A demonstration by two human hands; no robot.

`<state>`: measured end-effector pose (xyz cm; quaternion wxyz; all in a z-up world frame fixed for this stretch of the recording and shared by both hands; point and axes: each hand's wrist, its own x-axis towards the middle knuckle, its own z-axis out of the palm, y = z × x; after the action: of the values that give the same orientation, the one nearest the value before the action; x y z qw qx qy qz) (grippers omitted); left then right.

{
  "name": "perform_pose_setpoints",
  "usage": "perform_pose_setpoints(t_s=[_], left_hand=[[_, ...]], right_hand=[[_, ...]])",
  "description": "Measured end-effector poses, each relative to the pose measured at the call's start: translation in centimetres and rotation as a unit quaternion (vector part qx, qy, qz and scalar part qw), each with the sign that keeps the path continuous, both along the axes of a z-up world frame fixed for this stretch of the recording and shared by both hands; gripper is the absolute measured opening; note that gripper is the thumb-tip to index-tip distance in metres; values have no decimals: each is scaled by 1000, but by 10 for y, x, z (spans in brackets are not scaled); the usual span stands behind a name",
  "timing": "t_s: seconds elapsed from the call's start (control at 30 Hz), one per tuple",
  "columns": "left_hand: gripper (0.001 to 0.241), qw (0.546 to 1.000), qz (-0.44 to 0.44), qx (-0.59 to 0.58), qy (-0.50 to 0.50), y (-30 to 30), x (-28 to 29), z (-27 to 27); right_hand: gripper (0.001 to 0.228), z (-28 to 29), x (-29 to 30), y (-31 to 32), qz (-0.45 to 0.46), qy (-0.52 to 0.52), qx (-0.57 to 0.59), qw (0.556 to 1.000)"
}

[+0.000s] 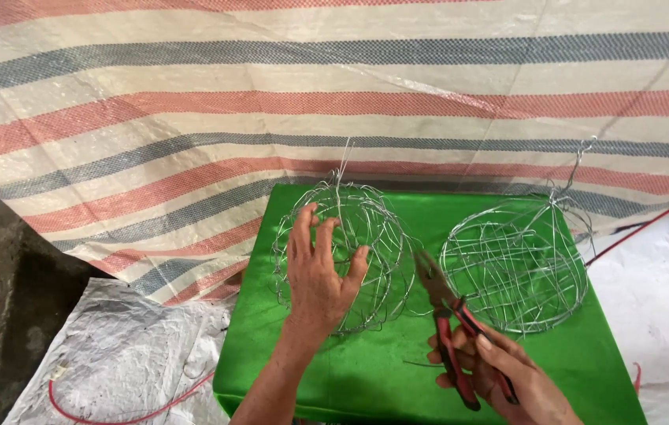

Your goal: Assembling and shaping wire mesh structures using pliers to cut and trim wires.

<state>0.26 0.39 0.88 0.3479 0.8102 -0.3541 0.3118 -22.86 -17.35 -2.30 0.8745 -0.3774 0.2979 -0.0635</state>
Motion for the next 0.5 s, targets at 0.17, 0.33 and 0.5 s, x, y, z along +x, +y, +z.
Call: perform_pose_setpoints(t_s=[0.17,0.33,0.5], left_hand=[[52,995,100,11,6,-7,-7,8],[45,989,87,-100,-63,-20,4,-5],[34,991,45,-111,-65,-3,13,5]], right_hand=[[31,-21,1,-10,12,-72,-47,996],[25,-34,-1,-7,21,-92,-89,992],[36,-34,-9,-6,-8,-54,-85,995]])
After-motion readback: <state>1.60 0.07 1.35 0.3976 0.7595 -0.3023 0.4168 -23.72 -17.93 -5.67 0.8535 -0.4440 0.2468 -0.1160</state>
